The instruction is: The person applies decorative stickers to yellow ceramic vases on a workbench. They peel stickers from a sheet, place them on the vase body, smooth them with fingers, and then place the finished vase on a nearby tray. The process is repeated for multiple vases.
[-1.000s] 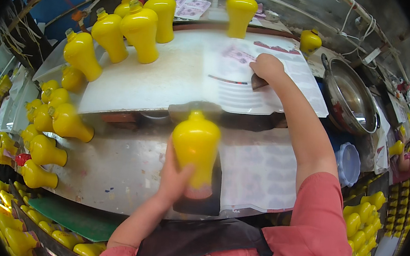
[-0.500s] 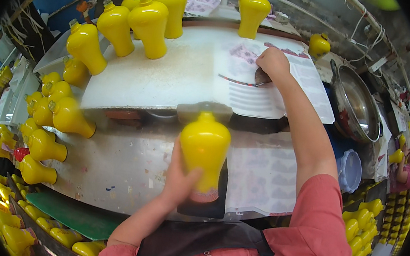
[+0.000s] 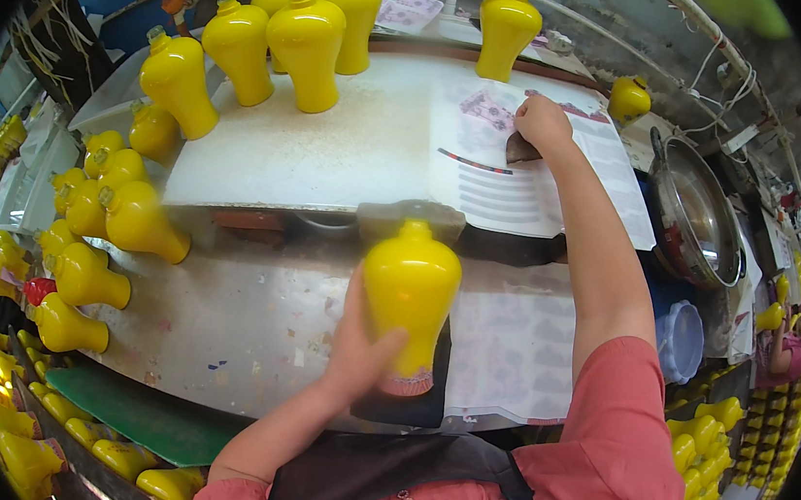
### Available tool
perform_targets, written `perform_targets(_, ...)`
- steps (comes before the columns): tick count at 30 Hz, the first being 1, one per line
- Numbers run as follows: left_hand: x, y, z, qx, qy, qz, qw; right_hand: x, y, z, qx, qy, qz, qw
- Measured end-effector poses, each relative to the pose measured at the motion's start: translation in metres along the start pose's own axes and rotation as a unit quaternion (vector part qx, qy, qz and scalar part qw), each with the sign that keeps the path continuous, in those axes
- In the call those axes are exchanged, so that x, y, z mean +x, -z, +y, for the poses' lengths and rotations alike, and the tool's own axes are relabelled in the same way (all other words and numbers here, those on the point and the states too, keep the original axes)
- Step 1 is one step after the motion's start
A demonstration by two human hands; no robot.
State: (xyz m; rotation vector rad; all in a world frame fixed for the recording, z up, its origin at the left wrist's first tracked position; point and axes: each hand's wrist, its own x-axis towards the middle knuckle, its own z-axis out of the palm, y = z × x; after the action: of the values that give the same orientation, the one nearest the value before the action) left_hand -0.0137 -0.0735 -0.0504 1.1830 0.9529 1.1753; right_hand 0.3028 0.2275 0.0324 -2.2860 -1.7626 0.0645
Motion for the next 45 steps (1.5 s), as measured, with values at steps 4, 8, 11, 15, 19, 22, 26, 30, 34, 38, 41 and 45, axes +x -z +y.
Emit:
perform_targets(4,0.001,-0.001,0.001,-0.008,-0.005,-0.007,1.000,0.003,0.007,0.008,0.016,0.020,-0.072,0.997)
perform_targets(8,0.001,-0.001,0.003,-0.015,-0.005,-0.009,1.000,0.002,0.010,0.005,0.006,-0.011,-0.093,0.996)
perform_targets(11,0.001,-0.001,0.003,-0.016,-0.005,-0.010,1.000,-0.004,0.010,-0.002,-0.018,-0.021,-0.058,0.998)
perform_targets(15,0.000,0.000,0.002,-0.025,0.002,-0.007,1.000,-0.016,0.015,-0.008,-0.016,-0.052,-0.032,0.998)
perform_targets(19,0.000,0.000,0.000,-0.023,0.008,-0.008,1.000,-0.021,0.019,-0.011,-0.046,-0.046,-0.015,0.998)
perform_targets(22,-0.001,0.001,-0.004,-0.021,0.006,-0.003,1.000,-0.022,0.015,-0.011,-0.035,-0.018,0.012,0.999)
perform_targets(26,-0.002,-0.002,-0.006,-0.066,-0.005,0.033,0.997,-0.029,0.015,-0.012,-0.049,0.133,0.140,0.980)
perform_targets(30,0.015,0.000,0.018,0.049,-0.082,0.131,0.987,-0.055,0.047,-0.025,-0.071,0.304,0.219,0.925)
perform_targets(34,0.053,0.008,0.072,0.256,-0.301,0.116,0.911,-0.102,0.100,-0.049,-0.066,0.404,0.195,0.891)
perform_targets(38,0.091,-0.013,0.121,0.338,-0.399,0.075,0.849,-0.159,0.145,-0.065,-0.018,0.467,0.162,0.869)
perform_targets(41,0.099,-0.026,0.146,0.350,-0.370,0.030,0.860,-0.199,0.169,-0.066,0.023,0.475,0.108,0.873)
perform_targets(45,0.086,-0.025,0.166,0.244,-0.128,-0.108,0.955,-0.236,0.187,-0.059,0.090,0.483,0.075,0.868)
